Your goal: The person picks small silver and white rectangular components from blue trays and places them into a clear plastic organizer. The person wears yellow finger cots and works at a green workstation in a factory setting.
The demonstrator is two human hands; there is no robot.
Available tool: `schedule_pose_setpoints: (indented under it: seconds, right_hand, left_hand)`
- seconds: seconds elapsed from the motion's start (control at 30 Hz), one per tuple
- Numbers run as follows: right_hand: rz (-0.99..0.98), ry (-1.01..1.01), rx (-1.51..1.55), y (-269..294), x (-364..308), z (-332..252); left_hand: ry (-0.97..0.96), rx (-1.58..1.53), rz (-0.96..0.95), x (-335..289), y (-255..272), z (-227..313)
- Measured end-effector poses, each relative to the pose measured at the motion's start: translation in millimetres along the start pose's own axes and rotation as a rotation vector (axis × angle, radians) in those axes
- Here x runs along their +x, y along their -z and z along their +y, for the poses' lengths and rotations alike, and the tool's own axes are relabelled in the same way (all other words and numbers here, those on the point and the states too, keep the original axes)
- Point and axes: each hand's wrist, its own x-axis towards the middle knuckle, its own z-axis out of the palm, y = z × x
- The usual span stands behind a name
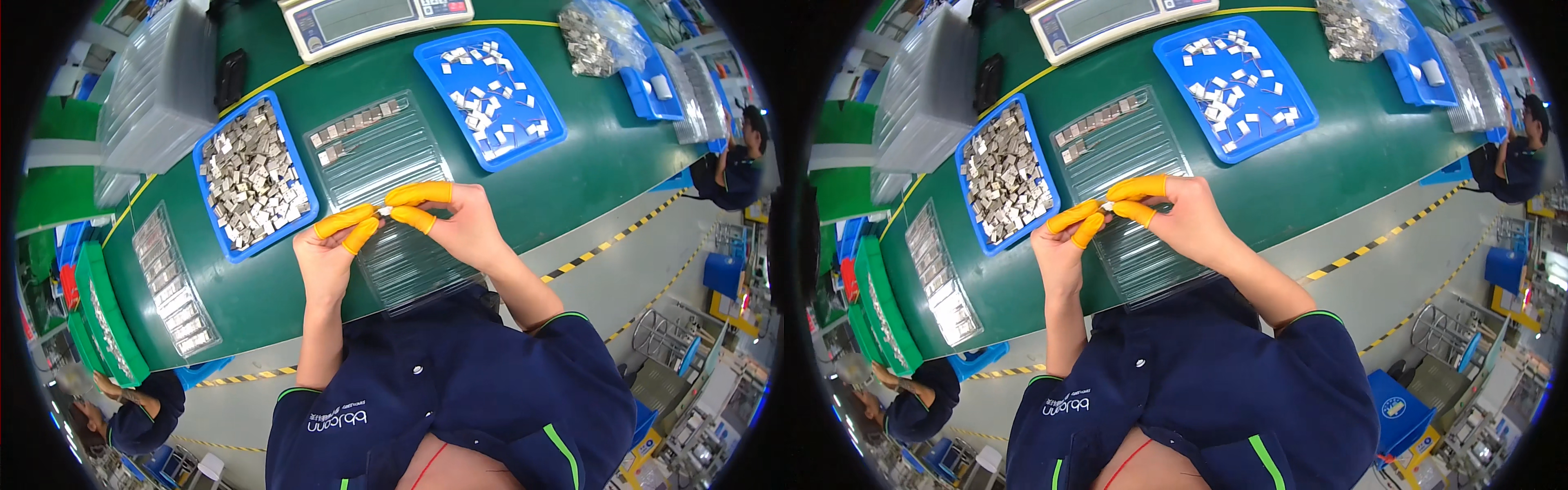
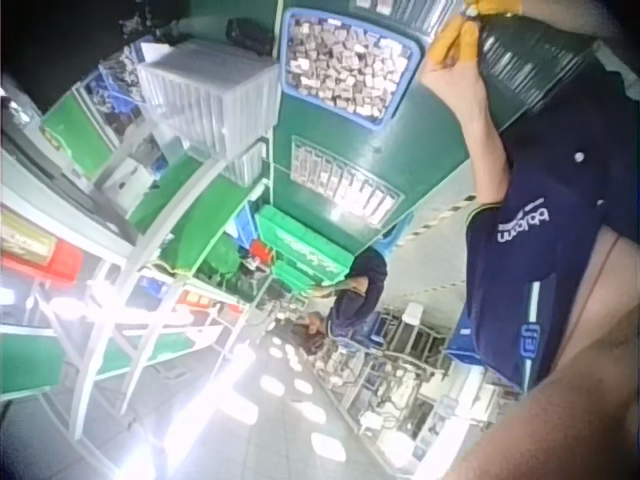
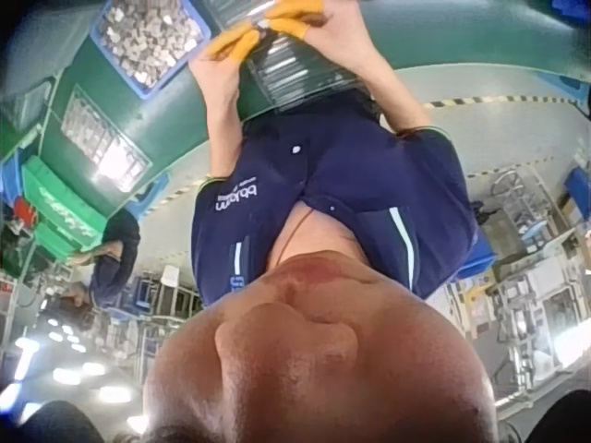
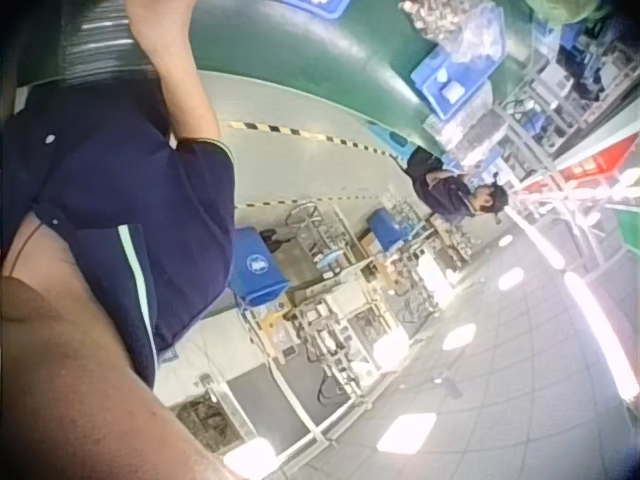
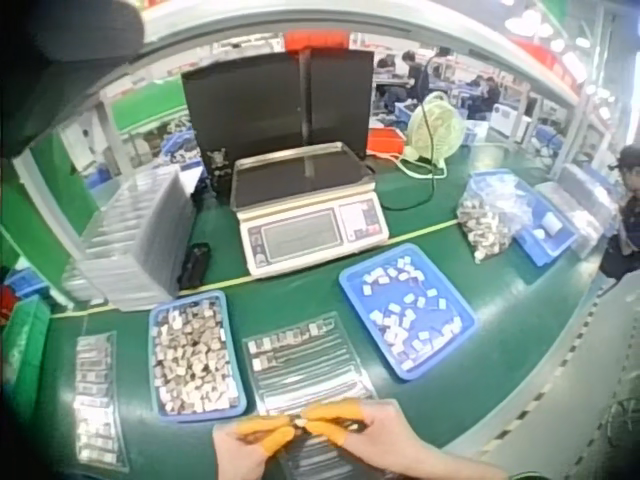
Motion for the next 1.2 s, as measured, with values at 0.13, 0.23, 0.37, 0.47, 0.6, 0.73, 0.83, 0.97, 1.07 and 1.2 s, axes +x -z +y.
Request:
schedule_pose_setpoints:
  seconds: [0.13, 0.23, 0.37, 0.47, 0.6, 0.73, 0.83, 0.97, 1.07, 1.2]
  right_hand:
    - [-0.061, -0.067, 0.046, 10.5, 1.5, 1.5]
    - [-0.090, -0.070, 0.008, 14.8, 2.6, 4.6]
    - [-0.188, -0.115, 0.009, 21.1, 3.9, 1.5]
    - [-0.294, -0.236, 0.270, 22.0, 5.4, 1.7]
    - [-0.300, -0.241, 0.291, 19.5, 4.2, 5.9]
    - [-0.368, -0.230, 0.399, 23.1, 5.1, 13.3]
    - [-0.355, -0.245, 0.396, 21.4, 3.9, 13.2]
    - [-0.266, -0.274, 0.335, 14.9, 5.2, 6.5]
    - [-0.240, -0.185, 0.213, 10.3, 8.4, 0.7]
    - [-0.186, 0.004, -0.017, 1.2, 11.9, -12.7]
  left_hand:
    - [-0.034, 0.012, -0.045, -0.2, -0.8, 0.3]
    - [-0.143, 0.279, -0.071, -0.1, 0.5, 3.3]
    - [-0.179, 0.462, -0.094, -0.9, -1.4, 11.5]
    - [-0.068, 0.230, -0.186, -1.0, -0.4, 10.5]
    - [0.025, 0.026, -0.251, -1.6, -0.5, 11.9]
    - [0.108, -0.028, -0.343, -1.4, 1.1, 10.1]
    - [0.121, -0.012, -0.364, 0.1, -0.1, 10.7]
    - [0.087, 0.010, -0.308, 1.7, -0.7, 10.0]
    - [0.039, -0.077, -0.221, -2.8, -0.1, 6.8]
    - [-0.044, -0.090, -0.154, -7.7, 3.2, 10.7]
